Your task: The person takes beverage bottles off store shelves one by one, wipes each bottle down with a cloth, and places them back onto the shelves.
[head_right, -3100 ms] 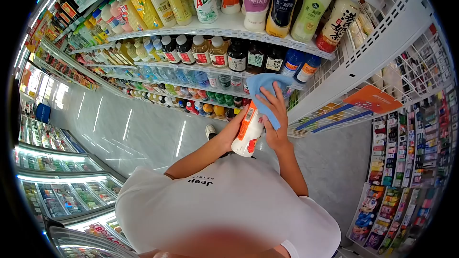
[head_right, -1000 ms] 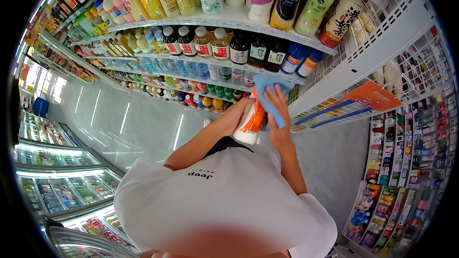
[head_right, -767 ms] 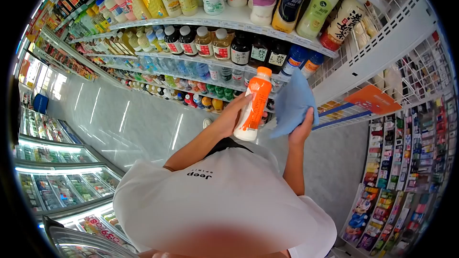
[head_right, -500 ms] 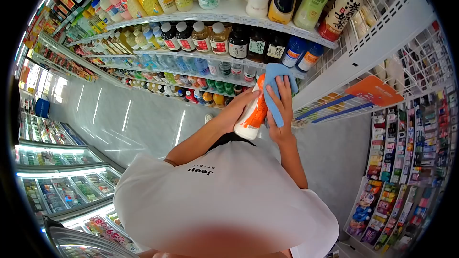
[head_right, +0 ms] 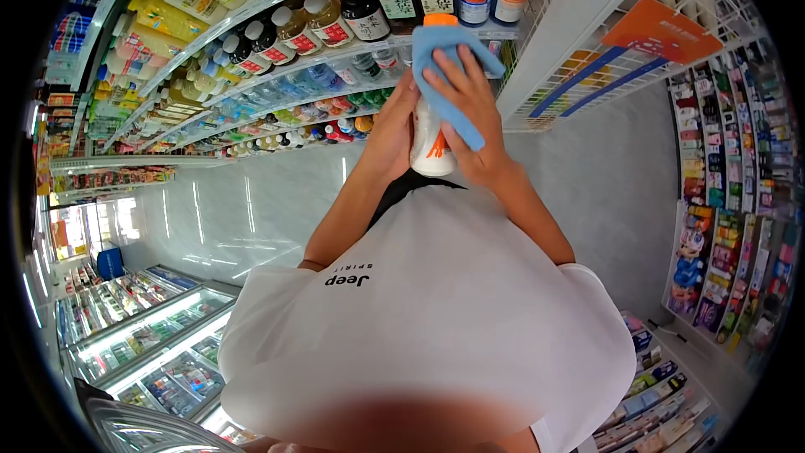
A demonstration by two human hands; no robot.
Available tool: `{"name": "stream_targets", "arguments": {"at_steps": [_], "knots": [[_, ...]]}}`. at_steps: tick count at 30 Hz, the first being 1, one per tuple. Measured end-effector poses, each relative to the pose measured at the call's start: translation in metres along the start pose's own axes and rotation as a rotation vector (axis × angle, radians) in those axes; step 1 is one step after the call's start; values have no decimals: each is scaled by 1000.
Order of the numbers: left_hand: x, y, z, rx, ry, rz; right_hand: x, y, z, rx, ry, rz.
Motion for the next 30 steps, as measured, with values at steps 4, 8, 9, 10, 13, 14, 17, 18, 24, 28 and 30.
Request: {"name": "stream_targets", "arguments": {"at_steps": [4, 8, 9, 10, 13, 14, 17, 18, 24, 28, 30], "knots": [[4, -9, -2, -228, -1, 80, -16, 16, -11, -11, -18, -101], [2, -5, -1, -119, 56, 82, -12, 22, -17, -74, -5, -161], [3, -11, -6, -131, 26, 118, -10, 21, -17, -91, -13, -167], [4, -10, -5, -126, 18, 91, -11, 22, -17, -107, -14, -175], [7, -8, -2, -101, 17, 36, -13, 20, -20, -145, -27, -177], [9, -9, -1, -84, 37, 29, -11, 19, -21, -158, -36, -172], [7, 3, 8, -58, 91, -2, -8, 11, -11, -27, 54, -31], [6, 9, 12, -54, 112, -17, -4, 6, -8, -4, 74, 33], [2, 9, 10, 258, 184, 5, 31, -11, 11, 46, 127, 197], [4, 4, 8, 34, 49, -78, 11, 8, 2, 16, -2, 47], [4, -8, 3, -22, 39, 1, -5, 20, -6, 2, 14, -92]]}}
Point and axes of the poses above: each hand's wrist, its own x-axis away from the middle knuckle, its own y-axis out of the back of the hand, z = x × y, the point moved 8 cm from there along -x, towards the middle knuckle, and after that the axes turned 7 degrees about -x, right-handed, at the moved point
